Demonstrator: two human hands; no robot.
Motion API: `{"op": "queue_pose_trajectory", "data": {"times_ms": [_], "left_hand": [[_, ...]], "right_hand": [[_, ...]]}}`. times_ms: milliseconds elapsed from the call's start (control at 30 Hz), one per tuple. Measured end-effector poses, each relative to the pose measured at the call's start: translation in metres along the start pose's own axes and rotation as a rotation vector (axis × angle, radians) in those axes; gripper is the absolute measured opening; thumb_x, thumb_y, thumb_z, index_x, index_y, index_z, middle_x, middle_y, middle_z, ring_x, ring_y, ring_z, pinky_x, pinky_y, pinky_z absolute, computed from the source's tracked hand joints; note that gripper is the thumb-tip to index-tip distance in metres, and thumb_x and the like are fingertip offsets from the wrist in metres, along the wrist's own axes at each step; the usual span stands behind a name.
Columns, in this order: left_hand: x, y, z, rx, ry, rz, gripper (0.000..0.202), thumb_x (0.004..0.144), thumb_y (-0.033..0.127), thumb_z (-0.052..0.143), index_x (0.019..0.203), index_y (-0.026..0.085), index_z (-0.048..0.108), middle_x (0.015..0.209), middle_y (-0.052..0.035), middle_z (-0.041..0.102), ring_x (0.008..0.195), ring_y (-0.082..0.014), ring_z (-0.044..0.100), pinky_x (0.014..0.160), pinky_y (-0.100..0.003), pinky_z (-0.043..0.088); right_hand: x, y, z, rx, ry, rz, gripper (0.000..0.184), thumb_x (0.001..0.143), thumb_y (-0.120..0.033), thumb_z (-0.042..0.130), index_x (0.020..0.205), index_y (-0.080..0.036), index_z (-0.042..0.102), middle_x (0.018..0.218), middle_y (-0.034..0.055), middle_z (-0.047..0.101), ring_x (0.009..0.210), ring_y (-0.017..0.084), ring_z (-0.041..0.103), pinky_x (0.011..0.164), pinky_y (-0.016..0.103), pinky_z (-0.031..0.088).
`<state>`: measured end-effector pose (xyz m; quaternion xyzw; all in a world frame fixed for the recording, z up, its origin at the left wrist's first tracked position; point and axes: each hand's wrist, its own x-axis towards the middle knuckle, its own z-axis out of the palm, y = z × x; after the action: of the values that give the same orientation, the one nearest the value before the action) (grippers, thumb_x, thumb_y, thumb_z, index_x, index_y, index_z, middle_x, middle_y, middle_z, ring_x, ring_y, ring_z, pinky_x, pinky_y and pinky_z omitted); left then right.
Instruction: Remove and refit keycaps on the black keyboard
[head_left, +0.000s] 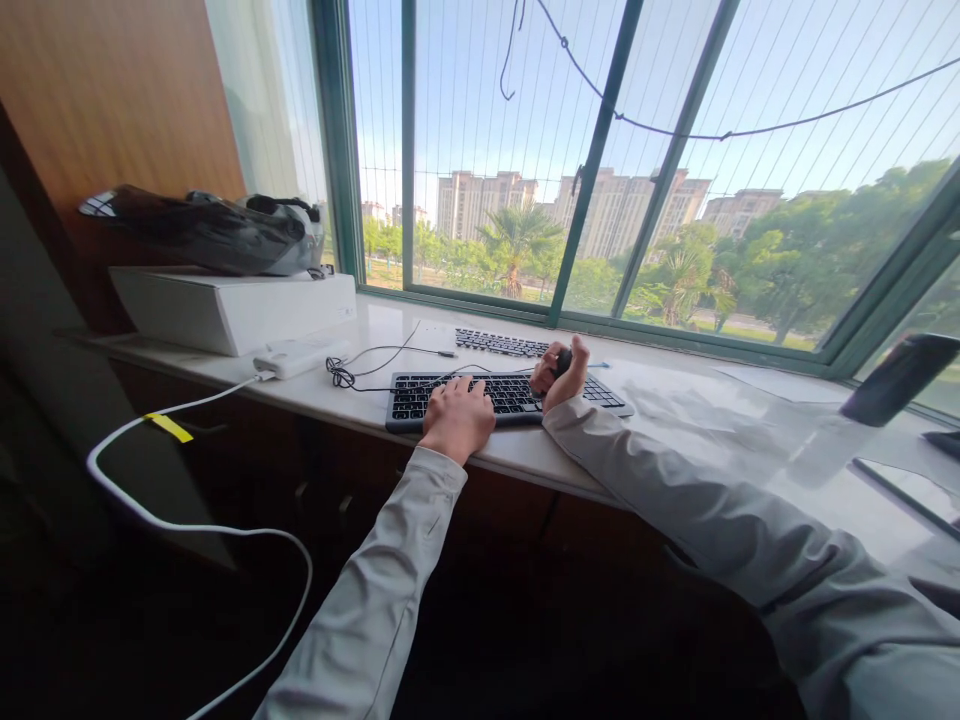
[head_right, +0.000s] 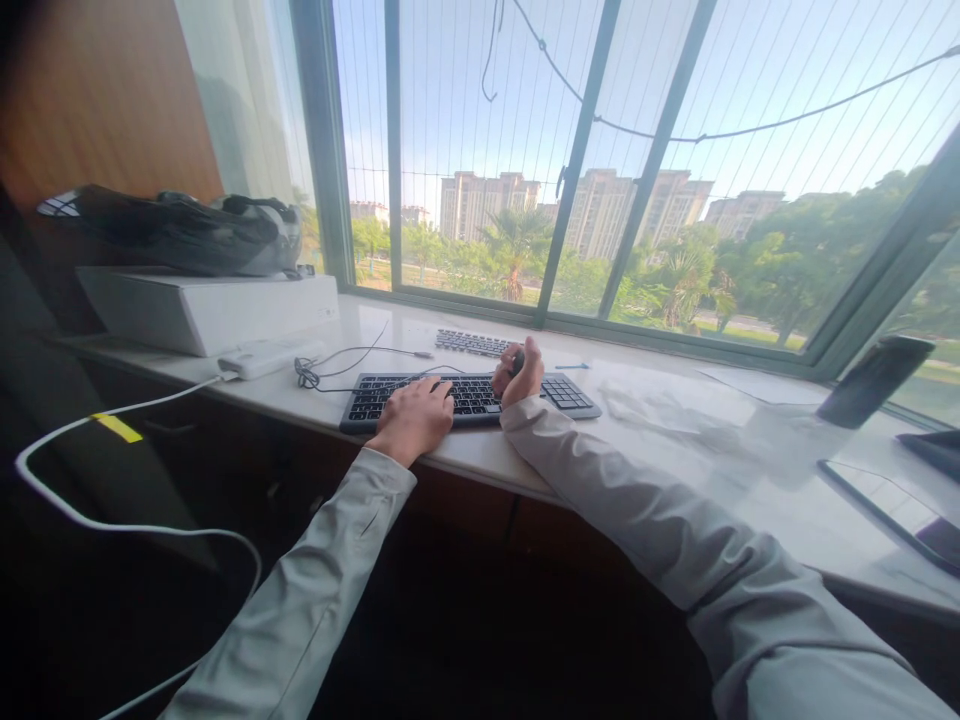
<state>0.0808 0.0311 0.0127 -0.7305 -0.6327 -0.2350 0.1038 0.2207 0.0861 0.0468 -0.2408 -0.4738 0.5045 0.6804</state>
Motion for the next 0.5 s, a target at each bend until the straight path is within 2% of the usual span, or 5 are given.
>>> {"op": "queue_pose_trajectory", "data": {"times_ms": [100, 200, 267, 400, 500], "left_hand": [[0.004, -0.005, -0.010, -0.007, -0.126, 0.020, 0.050, 0.094, 0.044, 0.026, 0.130, 0.021, 0.051, 0.141, -0.0095, 0.047, 0.127, -0.0263, 0.043, 0.105, -0.043, 0.031], [0.014, -0.022, -0.029, -0.042, -0.300, 0.117, 0.071, 0.086, 0.070, 0.023, 0.137, 0.026, 0.045, 0.148, -0.0081, 0.038, 0.133, -0.0297, 0.037, 0.106, -0.045, 0.030], [0.023, -0.039, -0.042, -0.045, -0.329, 0.172, 0.085, 0.078, 0.081, 0.024, 0.142, 0.028, 0.037, 0.152, -0.0079, 0.033, 0.136, -0.0317, 0.032, 0.109, -0.045, 0.026], [0.037, -0.068, -0.057, -0.043, -0.569, 0.307, 0.101, 0.064, 0.087, 0.041, 0.148, 0.033, 0.025, 0.156, -0.0058, 0.023, 0.138, -0.0336, 0.029, 0.110, -0.046, 0.026], [0.040, -0.076, -0.056, -0.053, -0.614, 0.341, 0.104, 0.062, 0.086, 0.046, 0.149, 0.034, 0.021, 0.158, -0.0060, 0.016, 0.139, -0.0338, 0.027, 0.111, -0.045, 0.025]], "right_hand": [[0.005, -0.017, -0.011, 0.126, 0.033, -0.072, 0.054, 0.083, -0.067, 0.036, 0.053, -0.023, 0.029, 0.035, -0.0091, 0.017, 0.029, 0.007, 0.013, 0.030, 0.022, 0.012], [0.009, -0.033, -0.032, 0.181, 0.061, 0.011, 0.055, 0.084, -0.068, 0.034, 0.053, -0.023, 0.029, 0.035, -0.0080, 0.021, 0.028, 0.007, 0.016, 0.029, 0.022, 0.014], [0.011, -0.042, -0.047, 0.196, 0.078, 0.068, 0.055, 0.084, -0.068, 0.032, 0.052, -0.024, 0.028, 0.034, -0.0071, 0.021, 0.028, 0.009, 0.018, 0.029, 0.023, 0.017], [0.010, -0.056, -0.069, 0.187, 0.046, 0.092, 0.053, 0.083, -0.066, 0.034, 0.052, -0.024, 0.028, 0.034, -0.0060, 0.023, 0.031, 0.011, 0.025, 0.032, 0.024, 0.028], [0.007, -0.064, -0.075, 0.214, 0.015, 0.059, 0.049, 0.082, -0.063, 0.040, 0.055, -0.023, 0.032, 0.038, -0.0058, 0.026, 0.036, 0.011, 0.031, 0.039, 0.024, 0.035]]}}
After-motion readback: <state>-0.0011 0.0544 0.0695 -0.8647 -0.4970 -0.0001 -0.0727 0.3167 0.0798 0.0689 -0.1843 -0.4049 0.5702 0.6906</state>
